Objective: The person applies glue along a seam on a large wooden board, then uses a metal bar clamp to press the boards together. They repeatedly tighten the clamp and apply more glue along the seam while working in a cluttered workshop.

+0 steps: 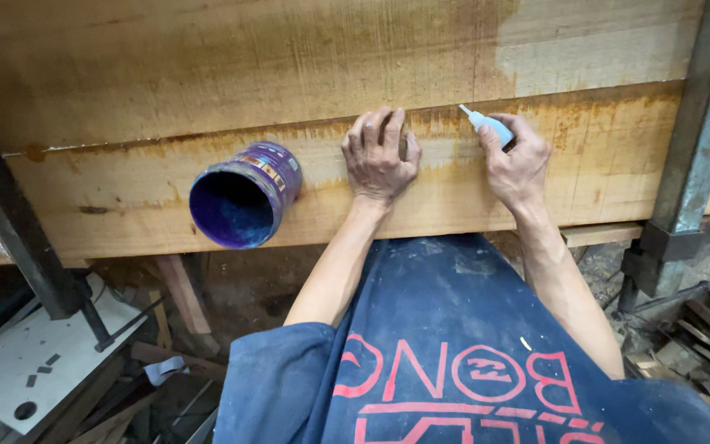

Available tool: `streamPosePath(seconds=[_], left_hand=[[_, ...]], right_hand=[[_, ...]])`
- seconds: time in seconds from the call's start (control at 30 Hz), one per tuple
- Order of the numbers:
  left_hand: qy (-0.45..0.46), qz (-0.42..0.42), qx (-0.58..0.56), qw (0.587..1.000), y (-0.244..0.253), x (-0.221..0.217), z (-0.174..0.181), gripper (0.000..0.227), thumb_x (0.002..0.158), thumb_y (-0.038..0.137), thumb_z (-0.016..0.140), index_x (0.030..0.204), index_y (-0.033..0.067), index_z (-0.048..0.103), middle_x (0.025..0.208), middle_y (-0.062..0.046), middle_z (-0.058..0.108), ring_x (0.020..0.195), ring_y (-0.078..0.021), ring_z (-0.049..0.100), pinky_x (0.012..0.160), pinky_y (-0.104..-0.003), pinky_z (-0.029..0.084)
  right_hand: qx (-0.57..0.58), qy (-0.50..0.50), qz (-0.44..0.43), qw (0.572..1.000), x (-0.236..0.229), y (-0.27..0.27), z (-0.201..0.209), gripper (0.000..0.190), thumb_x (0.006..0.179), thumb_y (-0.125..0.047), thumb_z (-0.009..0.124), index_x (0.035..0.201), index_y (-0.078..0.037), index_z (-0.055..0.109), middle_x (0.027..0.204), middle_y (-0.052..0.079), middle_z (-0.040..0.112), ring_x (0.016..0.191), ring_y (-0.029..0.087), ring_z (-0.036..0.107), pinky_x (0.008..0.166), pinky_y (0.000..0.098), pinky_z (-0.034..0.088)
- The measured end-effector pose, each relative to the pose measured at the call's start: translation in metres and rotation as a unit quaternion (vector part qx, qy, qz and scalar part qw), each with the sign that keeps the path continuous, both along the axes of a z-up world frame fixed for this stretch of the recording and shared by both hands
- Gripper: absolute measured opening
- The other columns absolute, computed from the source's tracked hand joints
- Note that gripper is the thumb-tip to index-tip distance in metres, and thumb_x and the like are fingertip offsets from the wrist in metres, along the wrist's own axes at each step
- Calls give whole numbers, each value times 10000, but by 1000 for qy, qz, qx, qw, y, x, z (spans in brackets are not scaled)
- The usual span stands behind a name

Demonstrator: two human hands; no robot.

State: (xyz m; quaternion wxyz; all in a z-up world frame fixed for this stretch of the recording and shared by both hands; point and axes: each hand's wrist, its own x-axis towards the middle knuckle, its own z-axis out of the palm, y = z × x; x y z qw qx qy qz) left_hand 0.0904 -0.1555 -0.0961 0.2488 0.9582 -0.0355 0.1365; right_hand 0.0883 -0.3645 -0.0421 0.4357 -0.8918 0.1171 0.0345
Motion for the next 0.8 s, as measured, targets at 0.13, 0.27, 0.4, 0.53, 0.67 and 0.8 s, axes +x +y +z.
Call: streamPosePath(seconds=[0.13,0.27,0.4,0.53,0.67,0.8], left_hand=[[11,-1,0,1000,0,2,2,429,857,303,730,1261,165,684,1331,-35,587,1281,-279,524,1093,-451,405],[18,0,2,1000,0,2,1,429,857,307,731,1261,170,685,1331,-32,584,1286,-274,518,1091,-450,402],[24,-1,0,1000,1,2,1,426,862,310,731,1263,173,688,1335,-28,580,1292,-269,515,1095,-448,400],[22,1,-5,1000,0,3,4,426,857,313,735,1258,176,687,1333,-26,578,1290,-268,515,1097,-449,398],[26,4,-1,1000,-1,5,7,417,847,303,739,1241,179,688,1317,-27,588,1282,-272,519,1093,-448,400],[25,2,-3,1000,0,3,9,408,848,292,741,1233,174,680,1314,-43,598,1278,-281,531,1086,-456,417]], right_hand=[[-15,3,-3,1000,4,3,0,262,1047,-207,743,1183,17,728,948,140,763,855,189,740,735,320,573],[-21,13,-9,1000,6,5,2,261,1038,-202,742,1170,23,732,943,147,766,840,203,743,724,328,574],[-53,-11,23,998,9,4,6,230,1041,-176,746,1147,29,738,968,172,763,854,230,750,721,343,582],[-77,-11,22,997,12,4,9,210,1022,-157,746,1121,28,744,955,191,759,843,255,757,723,352,583],[-84,-26,9,996,10,4,14,199,1022,-149,747,1118,26,745,965,201,753,862,278,759,743,361,580],[-77,-33,-9,996,9,8,11,196,1013,-166,744,1103,9,748,928,185,746,817,274,742,718,370,570]])
